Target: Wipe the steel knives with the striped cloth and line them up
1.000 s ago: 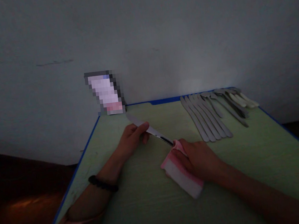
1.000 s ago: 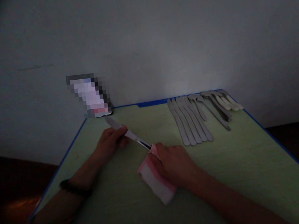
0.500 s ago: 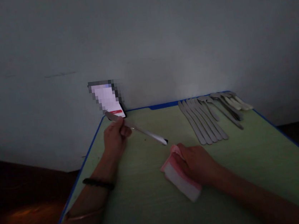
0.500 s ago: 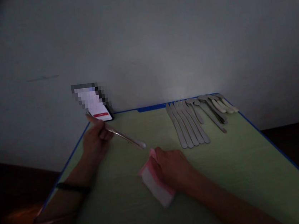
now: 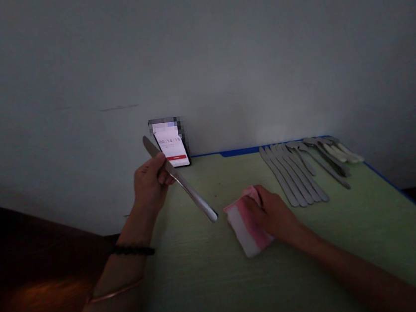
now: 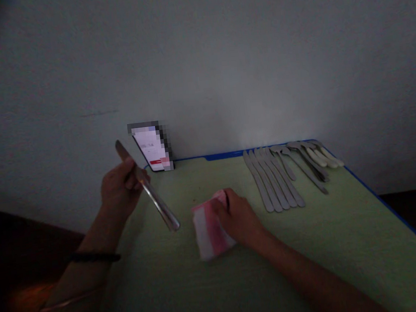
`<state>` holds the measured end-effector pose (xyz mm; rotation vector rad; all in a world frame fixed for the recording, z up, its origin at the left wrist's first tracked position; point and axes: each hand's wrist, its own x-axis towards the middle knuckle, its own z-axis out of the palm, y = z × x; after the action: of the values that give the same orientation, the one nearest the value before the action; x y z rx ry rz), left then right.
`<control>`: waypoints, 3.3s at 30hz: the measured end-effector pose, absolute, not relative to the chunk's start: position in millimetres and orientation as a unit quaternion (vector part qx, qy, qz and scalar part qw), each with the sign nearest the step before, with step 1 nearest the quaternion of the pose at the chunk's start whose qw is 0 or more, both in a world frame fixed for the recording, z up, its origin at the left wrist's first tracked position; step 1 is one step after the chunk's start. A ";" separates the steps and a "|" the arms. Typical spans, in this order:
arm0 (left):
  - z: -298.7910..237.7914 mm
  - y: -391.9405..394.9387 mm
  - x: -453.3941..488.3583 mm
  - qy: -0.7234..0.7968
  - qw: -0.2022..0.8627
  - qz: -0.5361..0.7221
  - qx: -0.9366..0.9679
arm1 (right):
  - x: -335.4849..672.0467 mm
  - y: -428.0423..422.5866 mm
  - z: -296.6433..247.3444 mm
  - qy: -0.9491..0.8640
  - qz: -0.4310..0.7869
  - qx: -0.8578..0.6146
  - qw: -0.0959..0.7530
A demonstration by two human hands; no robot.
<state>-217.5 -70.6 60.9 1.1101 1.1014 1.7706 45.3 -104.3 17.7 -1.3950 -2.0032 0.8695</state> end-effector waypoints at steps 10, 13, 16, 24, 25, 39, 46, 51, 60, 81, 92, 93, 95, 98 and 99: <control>72.2 -75.6 -203.4 0.478 0.406 0.578 0.521 | 27.5 -83.1 3.2 -0.690 0.523 -0.393 0.310; 64.3 -77.5 -180.8 0.512 0.406 0.490 0.577 | 56.8 -83.4 9.6 -0.767 0.384 -0.405 0.316; 57.1 -84.6 -153.0 0.541 0.379 0.393 0.640 | 89.2 -81.8 15.9 -0.832 0.192 -0.414 0.315; 39.2 -73.3 -79.3 0.596 0.277 0.222 0.721 | 155.0 -79.2 9.8 -0.855 -0.027 -0.449 0.259; 35.5 -64.2 -72.9 0.608 0.246 0.209 0.725 | 159.8 -78.5 7.9 -0.856 -0.034 -0.449 0.254; 0.6 -22.3 -60.1 0.642 -0.007 0.189 0.743 | 182.4 -67.9 -5.8 -0.853 -0.007 -0.471 0.224; -10.4 -29.3 -63.8 0.558 -0.017 0.127 0.820 | 178.8 -70.1 -8.0 -0.843 0.015 -0.500 0.198; -7.0 -15.0 -58.8 0.522 -0.004 0.106 0.847 | 177.6 -69.6 -9.9 -0.843 0.018 -0.507 0.181; -4.4 -10.9 -54.7 0.471 0.010 0.087 0.878 | 175.2 -70.2 -11.2 -0.844 0.011 -0.506 0.181; -3.0 8.2 -4.7 0.420 0.041 0.082 0.903 | 185.0 -59.7 -8.3 -0.829 -0.033 -0.531 0.172; 3.9 9.9 -1.0 0.396 0.048 0.114 0.910 | 188.3 -56.4 -7.1 -0.823 -0.022 -0.540 0.174; 4.4 10.7 0.0 0.396 0.049 0.113 0.910 | 192.4 -54.6 -5.4 -0.818 -0.031 -0.545 0.184; 5.2 12.6 1.9 0.395 0.051 0.108 0.911 | 204.5 -50.2 -1.0 -0.802 -0.056 -0.557 0.210; 5.9 15.3 4.3 0.392 0.050 0.109 0.912 | 227.4 -43.7 5.9 -0.769 -0.095 -0.584 0.244; 6.1 16.2 5.3 0.392 0.048 0.111 0.912 | 234.2 -42.2 8.0 -0.757 -0.106 -0.595 0.247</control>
<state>5.3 16.2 6.1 2.7817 1.1940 0.3390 234.2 -42.2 8.0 -1.6226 -2.0641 -0.2889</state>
